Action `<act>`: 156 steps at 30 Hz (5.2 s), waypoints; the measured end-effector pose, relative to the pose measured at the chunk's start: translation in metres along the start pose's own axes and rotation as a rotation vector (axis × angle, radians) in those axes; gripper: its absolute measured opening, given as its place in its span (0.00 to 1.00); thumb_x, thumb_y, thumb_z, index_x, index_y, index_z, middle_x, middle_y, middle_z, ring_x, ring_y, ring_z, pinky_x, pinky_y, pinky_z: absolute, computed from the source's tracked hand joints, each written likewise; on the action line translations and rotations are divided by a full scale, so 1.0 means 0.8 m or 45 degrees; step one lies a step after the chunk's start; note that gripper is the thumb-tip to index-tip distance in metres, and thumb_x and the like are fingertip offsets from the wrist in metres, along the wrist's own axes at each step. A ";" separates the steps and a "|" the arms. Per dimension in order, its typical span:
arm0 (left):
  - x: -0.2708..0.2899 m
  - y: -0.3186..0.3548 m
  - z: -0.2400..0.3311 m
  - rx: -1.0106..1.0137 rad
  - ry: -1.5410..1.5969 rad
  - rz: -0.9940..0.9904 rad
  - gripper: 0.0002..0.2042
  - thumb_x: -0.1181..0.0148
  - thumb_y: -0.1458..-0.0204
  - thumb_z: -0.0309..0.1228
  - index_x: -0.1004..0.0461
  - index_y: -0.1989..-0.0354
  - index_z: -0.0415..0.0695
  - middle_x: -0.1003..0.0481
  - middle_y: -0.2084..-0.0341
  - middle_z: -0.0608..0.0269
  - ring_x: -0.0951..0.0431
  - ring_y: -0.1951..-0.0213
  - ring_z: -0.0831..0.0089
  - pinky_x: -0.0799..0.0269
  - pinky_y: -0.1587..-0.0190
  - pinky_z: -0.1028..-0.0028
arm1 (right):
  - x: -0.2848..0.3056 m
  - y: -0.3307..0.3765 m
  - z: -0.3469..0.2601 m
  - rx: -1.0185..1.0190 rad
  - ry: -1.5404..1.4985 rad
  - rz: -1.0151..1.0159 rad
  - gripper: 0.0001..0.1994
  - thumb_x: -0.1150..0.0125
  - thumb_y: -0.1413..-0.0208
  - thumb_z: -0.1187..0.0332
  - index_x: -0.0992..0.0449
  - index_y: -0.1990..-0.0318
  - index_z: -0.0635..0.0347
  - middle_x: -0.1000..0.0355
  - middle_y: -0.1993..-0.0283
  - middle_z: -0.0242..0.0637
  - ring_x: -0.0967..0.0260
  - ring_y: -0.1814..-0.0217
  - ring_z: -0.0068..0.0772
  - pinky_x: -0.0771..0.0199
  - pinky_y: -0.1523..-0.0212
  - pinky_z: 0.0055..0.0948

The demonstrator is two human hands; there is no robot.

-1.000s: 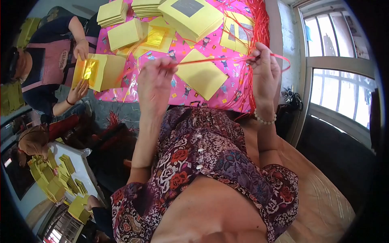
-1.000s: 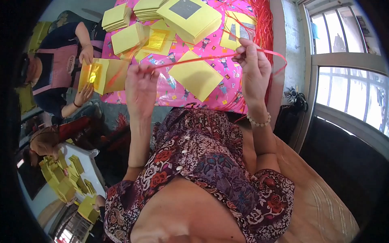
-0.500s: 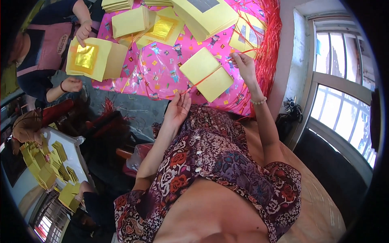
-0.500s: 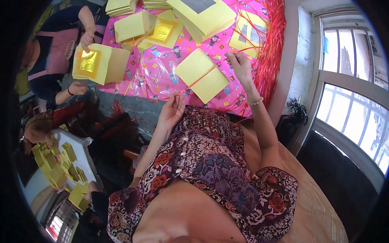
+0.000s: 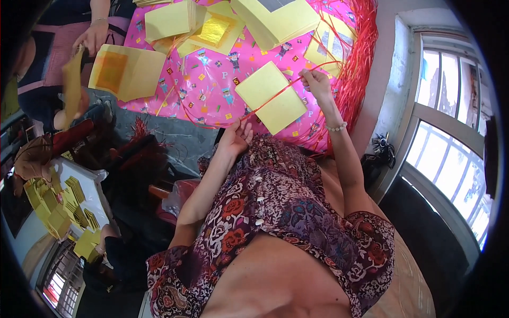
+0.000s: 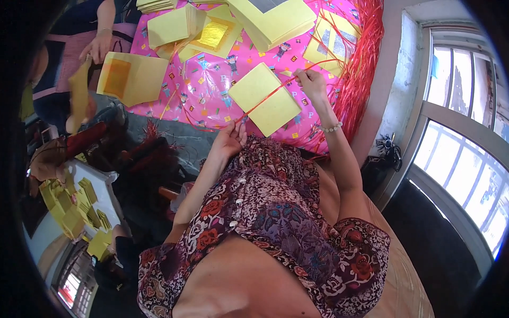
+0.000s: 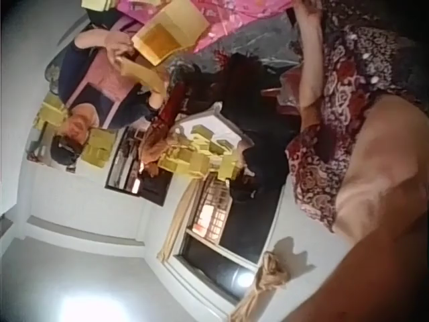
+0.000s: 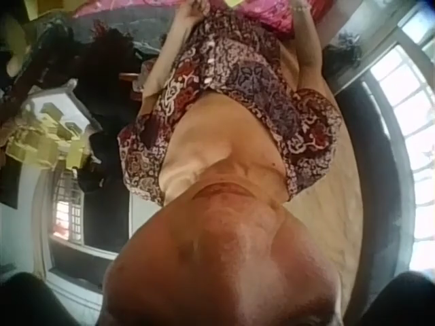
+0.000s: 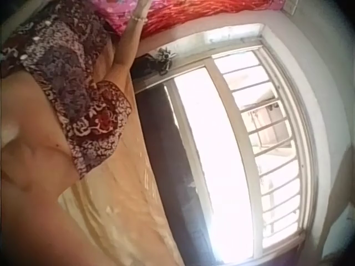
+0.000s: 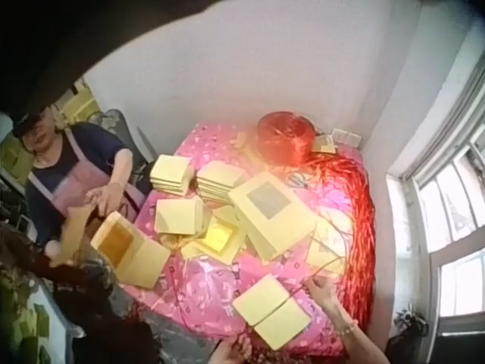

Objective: The person is counting, stacking, and bundling yellow sheets of joss paper with red string.

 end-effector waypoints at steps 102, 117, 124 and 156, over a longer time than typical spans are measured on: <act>-0.265 0.078 0.045 -1.776 -2.085 -0.214 0.11 0.40 0.50 0.34 0.21 0.57 0.53 0.21 0.73 0.55 0.21 0.68 0.55 0.28 0.64 0.62 | -0.056 0.116 -0.100 0.765 0.245 0.308 0.06 0.33 0.50 0.69 0.19 0.66 0.60 0.25 0.72 0.39 0.29 0.75 0.27 0.31 0.74 0.27; -0.252 0.058 0.043 -1.896 -1.956 -0.778 0.11 0.43 0.48 0.29 0.19 0.58 0.50 0.20 0.69 0.55 0.20 0.67 0.59 0.26 0.64 0.66 | -0.080 0.143 -0.090 0.970 0.227 0.401 0.06 0.34 0.49 0.69 0.21 0.65 0.59 0.24 0.71 0.41 0.26 0.72 0.37 0.29 0.74 0.32; -0.252 0.043 0.037 -1.585 -1.836 -0.904 0.10 0.46 0.41 0.28 0.22 0.54 0.39 0.19 0.63 0.57 0.21 0.59 0.76 0.27 0.56 0.78 | -0.038 0.130 -0.042 0.661 -0.233 0.853 0.05 0.41 0.43 0.73 0.27 0.61 0.64 0.29 0.71 0.42 0.28 0.72 0.32 0.27 0.70 0.29; -0.219 0.063 0.097 -2.004 -1.777 -0.458 0.05 0.34 0.54 0.31 0.17 0.69 0.47 0.22 0.74 0.60 0.24 0.69 0.66 0.28 0.64 0.70 | -0.086 0.172 -0.027 1.174 0.204 0.261 0.06 0.46 0.46 0.78 0.31 0.61 0.68 0.35 0.59 0.46 0.33 0.62 0.44 0.31 0.61 0.34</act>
Point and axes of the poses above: each hand's wrist, its own y-axis away from the middle knuckle, its own x-axis out of the back of the hand, z = x × y, the point moved 7 cm from there along -y, towards the middle knuckle
